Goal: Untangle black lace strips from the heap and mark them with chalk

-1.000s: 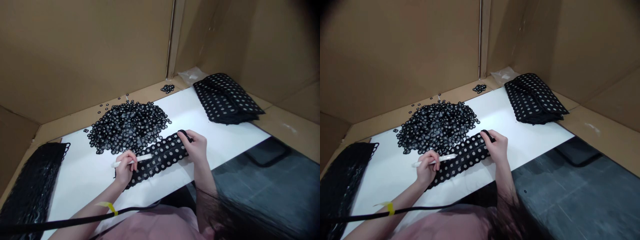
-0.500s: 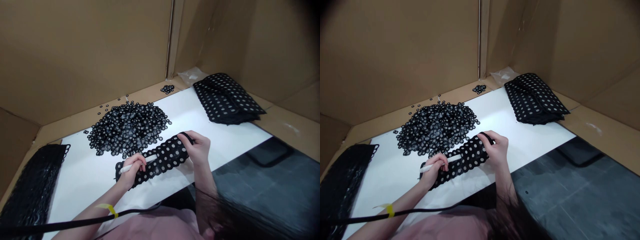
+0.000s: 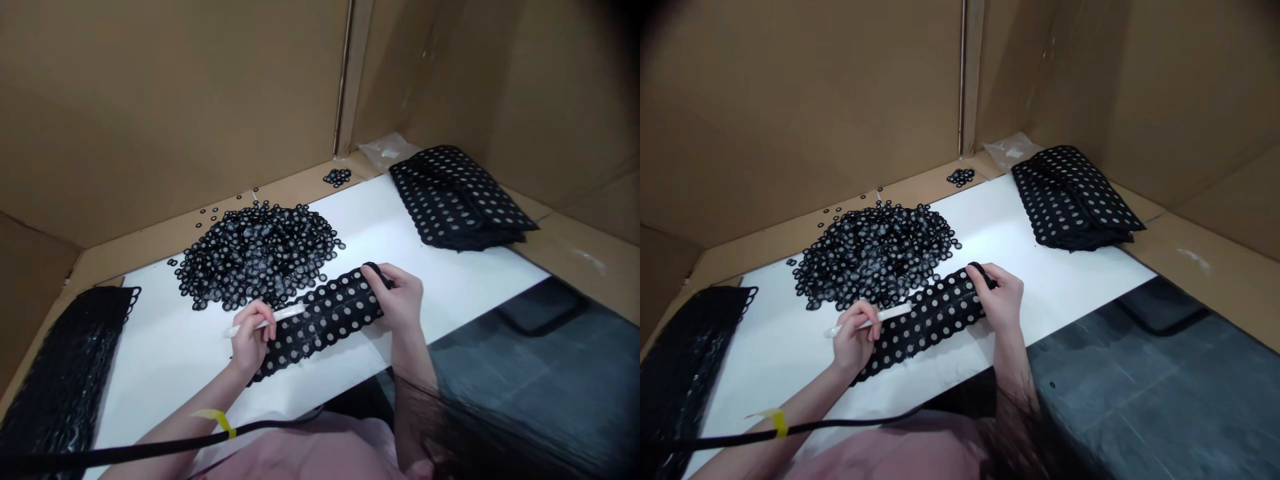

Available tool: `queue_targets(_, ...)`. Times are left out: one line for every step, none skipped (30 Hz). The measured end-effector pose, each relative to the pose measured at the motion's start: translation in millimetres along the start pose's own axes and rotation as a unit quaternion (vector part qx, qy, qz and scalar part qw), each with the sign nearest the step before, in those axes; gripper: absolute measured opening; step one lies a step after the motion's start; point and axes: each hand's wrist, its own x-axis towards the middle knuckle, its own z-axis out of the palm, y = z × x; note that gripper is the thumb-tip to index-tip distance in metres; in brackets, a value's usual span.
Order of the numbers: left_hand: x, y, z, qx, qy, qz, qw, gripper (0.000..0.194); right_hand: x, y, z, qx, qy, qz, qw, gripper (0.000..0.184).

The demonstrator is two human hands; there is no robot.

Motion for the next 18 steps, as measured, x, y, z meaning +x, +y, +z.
queue_targets(0.0, -0.4, 0.9, 0.006, 0.005, 0.002, 1.0, 0.015, -0.1, -0.2, -0.1, 0.001, 0.0, 0.001, 1.0, 0.026)
queue_targets(0.1, -0.7, 1.7, 0.009, 0.01, 0.003, 1.0, 0.015, -0.2, -0.5, -0.2, 0.002, 0.0, 0.002, 1.0, 0.026)
queue_targets(0.1, -0.9, 2.3, 0.013, 0.015, 0.003, 1.0, 0.015, -0.4, -1.0, -0.4, 0.002, 0.0, 0.002, 1.0, 0.026)
queue_targets(0.2, -1.1, 2.6, 0.017, 0.018, 0.002, 1.0, 0.015, -0.6, -1.6, -0.5, 0.001, 0.001, 0.002, 1.0, 0.026)
queue_targets(0.3, -1.1, 2.8, 0.02, 0.02, 0.002, 1.0, 0.015, -0.8, -2.2, -0.6, 0.001, 0.003, 0.002, 1.0, 0.026)
queue_targets(0.3, -1.1, 2.7, 0.022, 0.021, 0.002, 1.0, 0.015, -1.0, -2.7, -0.7, -0.001, 0.004, 0.002, 1.0, 0.026)
queue_targets(0.4, -1.1, 2.6, 0.023, 0.022, 0.005, 0.999, 0.015, -1.1, -3.1, -0.7, -0.003, 0.006, 0.002, 1.0, 0.026)
queue_targets(0.4, -1.2, 2.4, 0.023, 0.023, 0.007, 0.999, 0.015, -1.2, -3.4, -0.7, -0.005, 0.006, 0.003, 1.0, 0.026)
queue_targets(0.4, -1.2, 2.2, 0.025, 0.024, 0.009, 0.999, 0.015, -1.2, -3.5, -0.5, -0.006, 0.007, 0.003, 1.0, 0.027)
queue_targets(0.4, -1.4, 2.1, 0.027, 0.024, 0.01, 0.999, 0.015, -1.1, -3.4, -0.3, -0.006, 0.008, 0.003, 1.0, 0.027)
queue_targets(0.3, -1.7, 1.9, 0.031, 0.023, 0.009, 0.999, 0.015, -1.1, -3.2, 0.0, -0.004, 0.009, 0.002, 1.0, 0.027)
queue_targets(0.3, -2.2, 1.8, 0.037, 0.02, 0.006, 0.999, 0.015, -1.1, -2.9, 0.2, -0.001, 0.009, 0.0, 1.0, 0.027)
queue_targets(0.1, -2.9, 1.7, 0.045, 0.016, 0.003, 0.999, 0.015, -1.2, -2.6, 0.3, 0.003, 0.009, -0.002, 1.0, 0.027)
queue_targets(0.0, -3.6, 1.5, 0.055, 0.009, -0.002, 0.998, 0.015, -1.4, -2.5, 0.3, 0.008, 0.009, -0.004, 1.0, 0.026)
queue_targets(-0.3, -4.5, 1.2, 0.068, 0.0, -0.007, 0.998, 0.015, -1.8, -2.7, 0.1, 0.014, 0.01, -0.007, 1.0, 0.025)
queue_targets(-0.5, -5.4, 0.9, 0.083, -0.011, -0.012, 0.996, 0.015, -2.4, -3.2, -0.3, 0.021, 0.01, -0.012, 1.0, 0.024)
queue_targets(-0.8, -6.1, 0.5, 0.1, -0.024, -0.016, 0.995, 0.016, -3.1, -4.0, -0.7, 0.03, 0.01, -0.019, 0.999, 0.022)
queue_targets(-1.1, -6.6, 0.2, 0.119, -0.037, -0.017, 0.992, 0.017, -3.9, -5.1, -1.3, 0.04, 0.013, -0.028, 0.999, 0.02)
